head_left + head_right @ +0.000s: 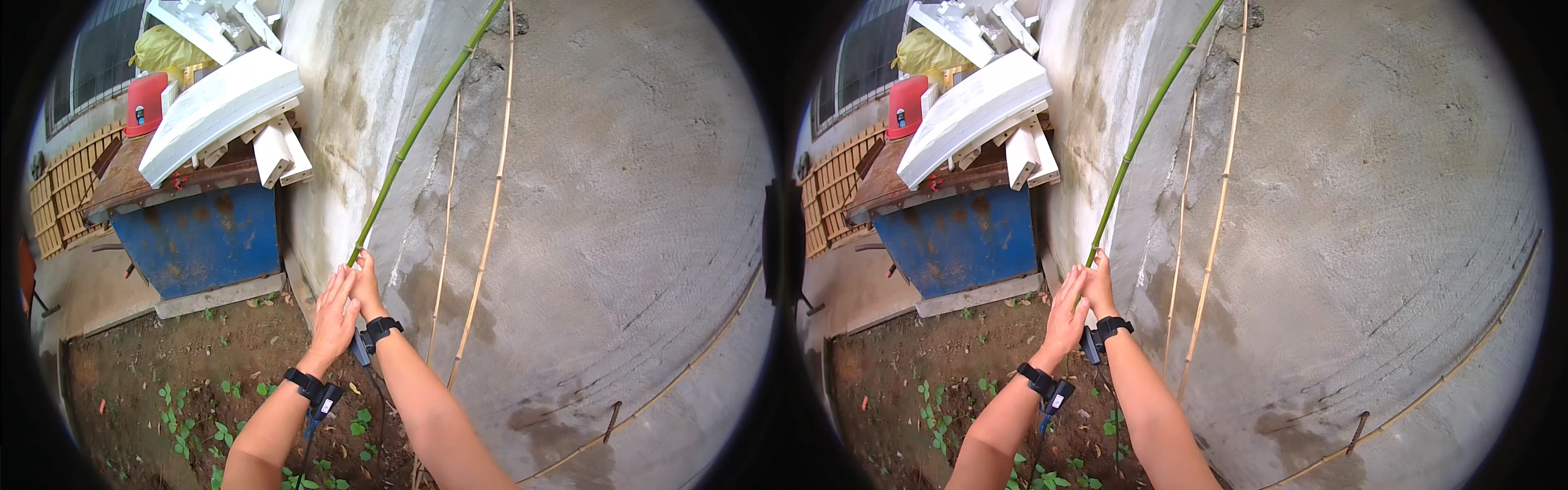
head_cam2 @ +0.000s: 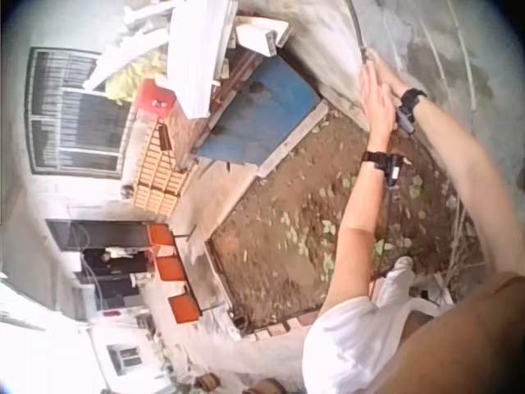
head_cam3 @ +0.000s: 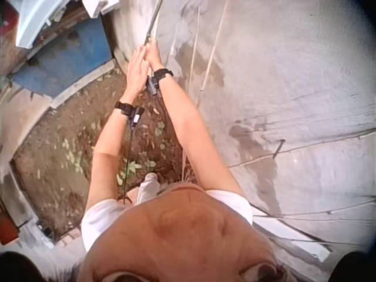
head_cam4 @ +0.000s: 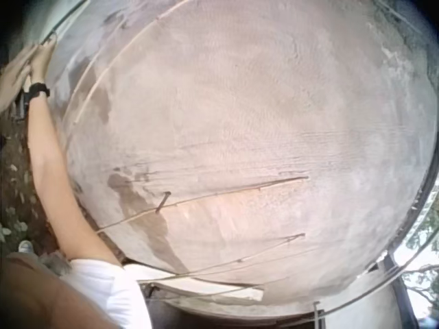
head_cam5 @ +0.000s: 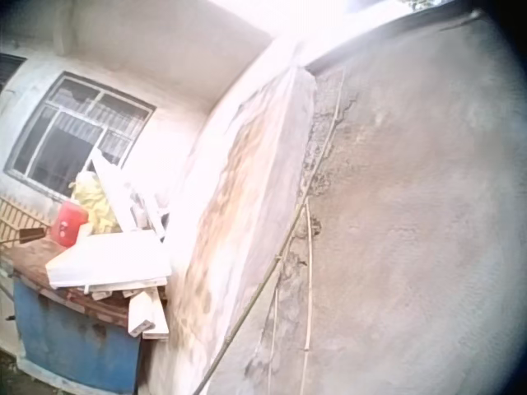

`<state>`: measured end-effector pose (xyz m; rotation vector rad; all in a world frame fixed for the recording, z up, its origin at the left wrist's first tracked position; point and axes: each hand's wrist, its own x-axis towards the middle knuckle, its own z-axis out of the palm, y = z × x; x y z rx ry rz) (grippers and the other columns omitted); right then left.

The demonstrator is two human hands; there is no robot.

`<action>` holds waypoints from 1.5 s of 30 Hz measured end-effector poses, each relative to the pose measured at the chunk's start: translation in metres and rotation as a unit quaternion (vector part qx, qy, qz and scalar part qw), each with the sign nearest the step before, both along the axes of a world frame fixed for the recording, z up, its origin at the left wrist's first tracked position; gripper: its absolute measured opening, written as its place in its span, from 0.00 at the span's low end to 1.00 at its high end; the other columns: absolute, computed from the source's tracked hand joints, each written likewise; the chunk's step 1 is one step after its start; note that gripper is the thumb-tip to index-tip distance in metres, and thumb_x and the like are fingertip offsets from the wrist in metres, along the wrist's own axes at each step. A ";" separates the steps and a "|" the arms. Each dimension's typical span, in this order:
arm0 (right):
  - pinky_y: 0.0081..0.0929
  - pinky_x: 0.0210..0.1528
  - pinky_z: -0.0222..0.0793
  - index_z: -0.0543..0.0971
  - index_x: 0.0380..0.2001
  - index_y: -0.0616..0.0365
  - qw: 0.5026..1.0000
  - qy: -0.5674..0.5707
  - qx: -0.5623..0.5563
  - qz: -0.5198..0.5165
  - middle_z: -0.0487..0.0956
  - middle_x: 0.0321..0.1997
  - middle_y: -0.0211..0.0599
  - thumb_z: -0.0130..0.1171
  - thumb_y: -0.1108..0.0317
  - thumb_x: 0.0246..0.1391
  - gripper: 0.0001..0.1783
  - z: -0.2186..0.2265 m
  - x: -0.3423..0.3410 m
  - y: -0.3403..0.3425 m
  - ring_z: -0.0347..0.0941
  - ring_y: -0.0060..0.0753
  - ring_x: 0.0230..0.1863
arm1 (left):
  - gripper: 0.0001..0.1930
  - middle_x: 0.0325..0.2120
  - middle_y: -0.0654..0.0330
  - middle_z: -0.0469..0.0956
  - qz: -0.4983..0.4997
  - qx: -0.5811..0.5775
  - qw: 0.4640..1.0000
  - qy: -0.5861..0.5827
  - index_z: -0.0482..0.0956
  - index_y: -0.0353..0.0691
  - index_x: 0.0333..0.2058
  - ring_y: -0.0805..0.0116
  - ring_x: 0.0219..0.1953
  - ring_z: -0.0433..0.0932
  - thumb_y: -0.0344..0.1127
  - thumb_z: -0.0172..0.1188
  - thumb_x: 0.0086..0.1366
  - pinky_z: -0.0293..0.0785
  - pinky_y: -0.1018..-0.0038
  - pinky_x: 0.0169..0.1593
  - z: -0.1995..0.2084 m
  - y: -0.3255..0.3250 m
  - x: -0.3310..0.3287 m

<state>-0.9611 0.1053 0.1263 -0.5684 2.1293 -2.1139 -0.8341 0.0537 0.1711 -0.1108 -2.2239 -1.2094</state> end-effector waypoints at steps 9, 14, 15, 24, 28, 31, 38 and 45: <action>0.31 0.54 0.58 0.35 0.60 0.60 0.997 0.032 0.064 -0.031 0.50 0.60 0.57 0.51 0.69 0.49 0.44 0.032 0.004 0.050 0.56 0.49 0.57 | 0.25 0.59 0.50 0.49 -0.029 -0.039 0.995 -0.084 0.58 0.49 0.56 0.53 0.61 0.46 0.51 0.38 0.62 0.44 0.58 0.59 0.011 0.011 -0.043; 0.29 0.52 0.60 0.43 0.60 0.60 0.991 0.011 0.087 -0.099 0.55 0.59 0.55 0.51 0.68 0.50 0.39 0.052 0.049 0.096 0.62 0.41 0.54 | 0.26 0.58 0.48 0.49 -0.022 -0.008 0.995 -0.096 0.56 0.43 0.56 0.52 0.61 0.45 0.50 0.36 0.64 0.44 0.66 0.60 -0.007 0.013 -0.061; 0.29 0.52 0.60 0.44 0.60 0.60 0.993 0.020 0.080 -0.082 0.56 0.59 0.54 0.51 0.68 0.50 0.38 0.053 0.069 0.093 0.62 0.40 0.54 | 0.26 0.58 0.47 0.48 -0.011 -0.002 0.995 -0.100 0.55 0.41 0.56 0.52 0.61 0.45 0.49 0.36 0.64 0.43 0.68 0.61 -0.017 -0.002 -0.059; 0.33 0.53 0.58 0.52 0.58 0.54 0.999 0.011 0.039 -0.023 0.62 0.56 0.41 0.47 0.68 0.53 0.29 0.113 0.306 0.243 0.60 0.32 0.55 | 0.26 0.57 0.52 0.54 -0.116 0.073 0.982 -0.126 0.56 0.37 0.56 0.63 0.60 0.52 0.45 0.43 0.63 0.48 0.72 0.59 -0.057 0.016 -0.019; 0.28 0.45 0.65 0.63 0.51 0.58 0.983 -0.119 0.130 0.041 0.72 0.45 0.40 0.49 0.67 0.52 0.22 0.087 0.412 0.298 0.70 0.33 0.44 | 0.23 0.53 0.55 0.62 -0.195 0.144 0.943 -0.227 0.61 0.37 0.53 0.64 0.55 0.61 0.43 0.45 0.63 0.54 0.72 0.56 -0.057 0.023 0.064; 0.27 0.38 0.67 0.70 0.43 0.59 0.969 -0.167 0.177 0.027 0.75 0.38 0.41 0.50 0.65 0.51 0.16 0.081 0.484 0.344 0.73 0.34 0.37 | 0.24 0.53 0.56 0.62 -0.247 0.138 0.899 -0.333 0.61 0.40 0.54 0.63 0.55 0.61 0.46 0.44 0.63 0.53 0.69 0.56 -0.076 0.042 0.121; 0.18 0.23 0.60 0.71 0.33 0.61 0.891 0.079 0.115 -0.433 0.71 0.22 0.33 0.49 0.76 0.49 0.06 0.138 0.614 0.434 0.64 0.24 0.21 | 0.25 0.52 0.58 0.64 -0.211 0.130 0.829 -0.502 0.61 0.44 0.54 0.65 0.53 0.64 0.50 0.45 0.61 0.55 0.69 0.54 -0.134 0.052 0.265; 0.35 0.54 0.54 0.49 0.58 0.57 0.779 0.083 0.092 -0.615 0.60 0.56 0.49 0.51 0.53 0.51 0.37 0.129 0.659 0.500 0.59 0.41 0.56 | 0.20 0.46 0.61 0.70 -0.240 0.134 0.804 -0.527 0.66 0.41 0.50 0.70 0.48 0.68 0.44 0.47 0.62 0.59 0.75 0.51 -0.146 0.133 0.332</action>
